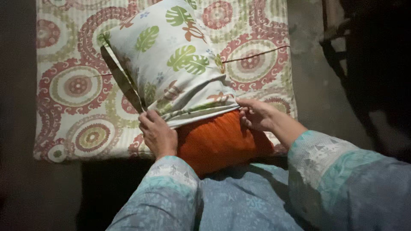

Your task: The person removes a blue patterned pillowcase from an orange pillow, then places a white pillowcase with green leaf patterns onto the same pillow. They adjust the cover to fit snugly and smooth the surface.

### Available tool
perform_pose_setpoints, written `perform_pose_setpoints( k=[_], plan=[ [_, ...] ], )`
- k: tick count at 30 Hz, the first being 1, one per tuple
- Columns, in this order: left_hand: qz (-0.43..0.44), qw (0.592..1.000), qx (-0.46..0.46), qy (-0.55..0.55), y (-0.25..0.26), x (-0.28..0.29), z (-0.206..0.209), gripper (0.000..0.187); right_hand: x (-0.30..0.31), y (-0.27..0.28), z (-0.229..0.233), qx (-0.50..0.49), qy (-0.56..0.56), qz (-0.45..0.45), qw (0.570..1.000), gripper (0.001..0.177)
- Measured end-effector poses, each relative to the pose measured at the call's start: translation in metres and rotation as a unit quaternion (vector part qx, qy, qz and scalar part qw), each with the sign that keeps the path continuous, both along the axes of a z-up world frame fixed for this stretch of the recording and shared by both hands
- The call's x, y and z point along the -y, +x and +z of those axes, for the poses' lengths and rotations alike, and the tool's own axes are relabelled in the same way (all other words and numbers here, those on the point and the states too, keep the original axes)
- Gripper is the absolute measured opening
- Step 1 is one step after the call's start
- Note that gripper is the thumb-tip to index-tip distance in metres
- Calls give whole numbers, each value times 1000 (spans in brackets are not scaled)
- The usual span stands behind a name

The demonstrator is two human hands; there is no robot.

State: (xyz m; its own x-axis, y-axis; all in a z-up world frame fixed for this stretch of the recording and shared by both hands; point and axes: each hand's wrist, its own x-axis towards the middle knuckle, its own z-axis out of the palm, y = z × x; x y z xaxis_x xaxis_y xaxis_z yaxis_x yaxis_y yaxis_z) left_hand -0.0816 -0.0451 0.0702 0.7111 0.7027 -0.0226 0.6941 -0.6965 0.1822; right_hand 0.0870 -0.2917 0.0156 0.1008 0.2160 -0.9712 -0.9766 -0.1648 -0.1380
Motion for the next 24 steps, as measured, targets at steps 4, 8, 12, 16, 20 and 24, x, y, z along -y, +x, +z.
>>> perform_pose_setpoints(
  k=[4,8,12,16,20,24],
  plan=[
    [161,982,23,-98,-12,19,-13,46,2,4,-4,6,1,-42,999,27],
    [262,951,-11,-164,-41,22,-66,42,13,14,-14,-11,2,-32,999,21],
    [332,915,37,-226,-87,-3,-172,52,33,15,-46,-25,11,-99,995,21],
    [319,898,119,-277,-118,-20,-266,48,53,9,-83,-66,19,-153,986,17],
    [403,849,109,-326,-111,-32,-297,43,61,13,-106,-115,7,-154,981,23],
    [411,837,101,-347,-127,-37,-288,38,61,11,-100,-31,-63,-175,982,20]
  ],
)
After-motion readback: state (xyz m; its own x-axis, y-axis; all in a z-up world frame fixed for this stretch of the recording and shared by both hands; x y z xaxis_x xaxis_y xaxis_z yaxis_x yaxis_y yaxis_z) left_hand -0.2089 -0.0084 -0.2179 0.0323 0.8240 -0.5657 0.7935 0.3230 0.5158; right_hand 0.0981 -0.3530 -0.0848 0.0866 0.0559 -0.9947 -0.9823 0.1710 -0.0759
